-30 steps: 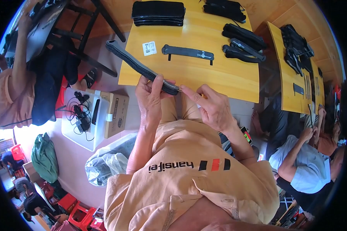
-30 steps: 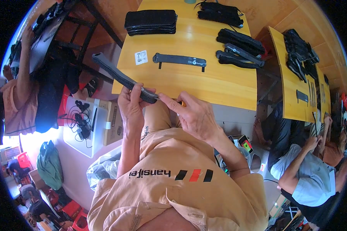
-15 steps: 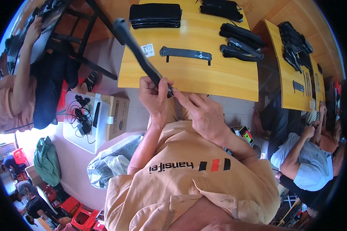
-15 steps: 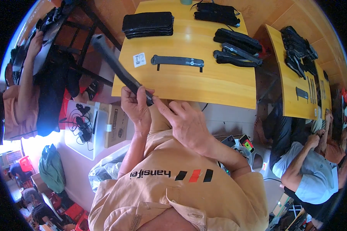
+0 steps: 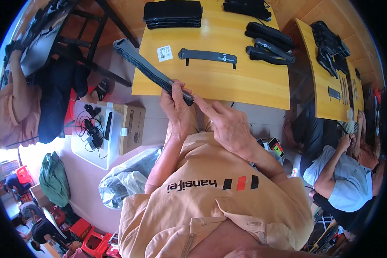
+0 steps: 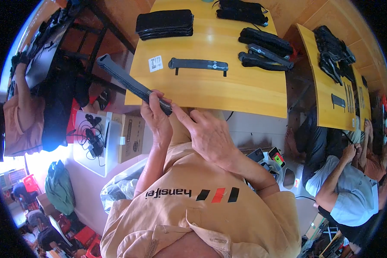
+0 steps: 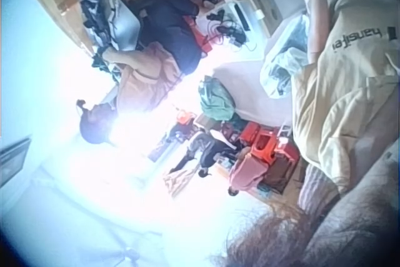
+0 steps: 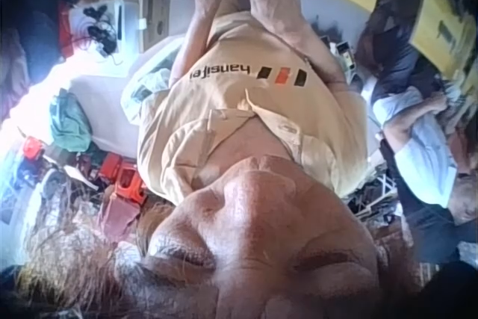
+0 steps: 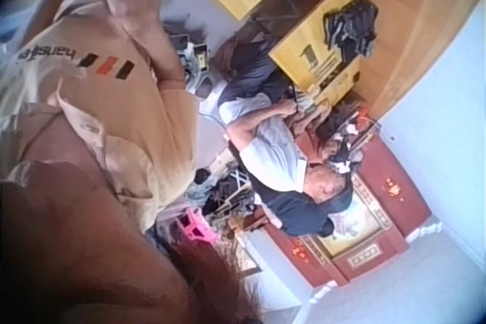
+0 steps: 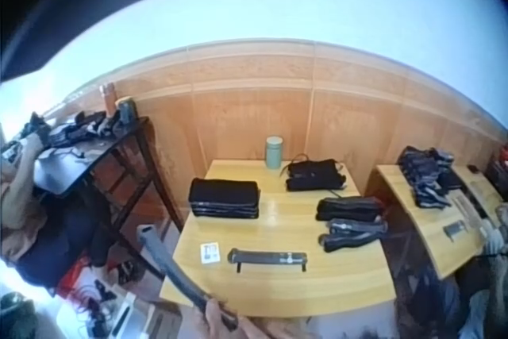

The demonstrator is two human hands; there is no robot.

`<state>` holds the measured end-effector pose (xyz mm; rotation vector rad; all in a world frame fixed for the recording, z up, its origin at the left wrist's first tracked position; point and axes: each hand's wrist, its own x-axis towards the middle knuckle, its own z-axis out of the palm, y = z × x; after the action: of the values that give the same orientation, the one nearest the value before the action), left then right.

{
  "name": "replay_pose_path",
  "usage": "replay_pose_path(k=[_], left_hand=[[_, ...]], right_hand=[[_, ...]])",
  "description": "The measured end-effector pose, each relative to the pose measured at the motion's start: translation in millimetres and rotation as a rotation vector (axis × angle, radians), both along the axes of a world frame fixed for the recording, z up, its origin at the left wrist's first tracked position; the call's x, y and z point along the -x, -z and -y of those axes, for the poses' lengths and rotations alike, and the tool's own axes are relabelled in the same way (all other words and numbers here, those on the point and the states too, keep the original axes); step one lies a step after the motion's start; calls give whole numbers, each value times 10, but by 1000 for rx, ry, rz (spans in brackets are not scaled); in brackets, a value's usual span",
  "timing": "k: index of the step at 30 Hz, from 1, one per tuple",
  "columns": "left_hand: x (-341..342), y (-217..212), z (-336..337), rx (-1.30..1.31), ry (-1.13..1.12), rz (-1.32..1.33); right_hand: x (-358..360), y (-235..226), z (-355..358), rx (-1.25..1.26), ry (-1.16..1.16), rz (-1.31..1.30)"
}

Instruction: Using a screwdriver to remove screws from black plastic straps in a manufacturing setting.

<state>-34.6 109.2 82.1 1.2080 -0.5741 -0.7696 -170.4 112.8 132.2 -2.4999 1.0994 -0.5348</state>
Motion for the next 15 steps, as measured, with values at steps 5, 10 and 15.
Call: replay_pose_path(k=[5, 10, 15], left_hand=[[37, 22, 1, 43, -49, 106], [58, 30, -8, 26, -45, 124], [96, 69, 34, 77, -138, 171]], right_hand=[[5, 18, -5, -69, 2, 12], [-15, 64, -7, -93, 48, 119], [-39, 147, 28, -90, 39, 206]])
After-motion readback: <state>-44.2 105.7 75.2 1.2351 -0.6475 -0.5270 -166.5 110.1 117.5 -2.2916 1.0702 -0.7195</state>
